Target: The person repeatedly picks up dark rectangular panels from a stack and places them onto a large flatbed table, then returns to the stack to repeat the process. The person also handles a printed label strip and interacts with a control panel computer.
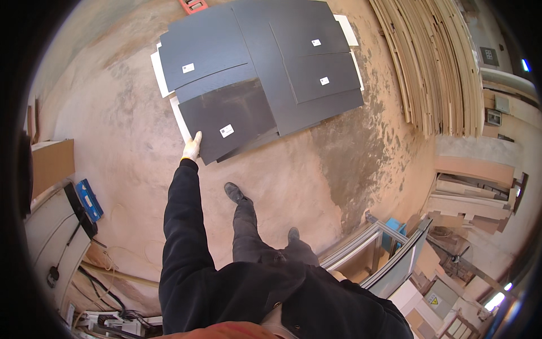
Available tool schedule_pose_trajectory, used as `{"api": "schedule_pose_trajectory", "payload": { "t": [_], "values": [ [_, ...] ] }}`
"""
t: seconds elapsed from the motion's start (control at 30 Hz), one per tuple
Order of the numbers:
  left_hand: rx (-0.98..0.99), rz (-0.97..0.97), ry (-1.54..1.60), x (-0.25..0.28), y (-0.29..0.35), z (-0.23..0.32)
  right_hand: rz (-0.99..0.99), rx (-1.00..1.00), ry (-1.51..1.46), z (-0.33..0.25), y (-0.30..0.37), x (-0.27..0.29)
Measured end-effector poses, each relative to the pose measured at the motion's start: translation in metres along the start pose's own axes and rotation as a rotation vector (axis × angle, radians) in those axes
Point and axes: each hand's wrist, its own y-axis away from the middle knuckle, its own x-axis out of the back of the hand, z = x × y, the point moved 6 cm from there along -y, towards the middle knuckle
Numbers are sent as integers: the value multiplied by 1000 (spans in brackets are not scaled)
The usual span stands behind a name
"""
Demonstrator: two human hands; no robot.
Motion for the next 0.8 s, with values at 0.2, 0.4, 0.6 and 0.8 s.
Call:
{"api": "schedule_pose_trajectory", "payload": {
  "t": [0.2, 0.4, 0.6, 0.8],
  "values": [
    [180, -199, 30, 21, 9, 9, 51, 142, -148, -125, 1, 39],
    [251, -157, 207, 64, 51, 35, 12, 324, -18, -289, -50, 80],
    [101, 222, -86, 196, -53, 88, 22, 344, -138, -450, -32, 163],
    [-65, 199, -381, 223, -264, 190, 126, -41, 239, -524, 6, 69]
  ]
}}
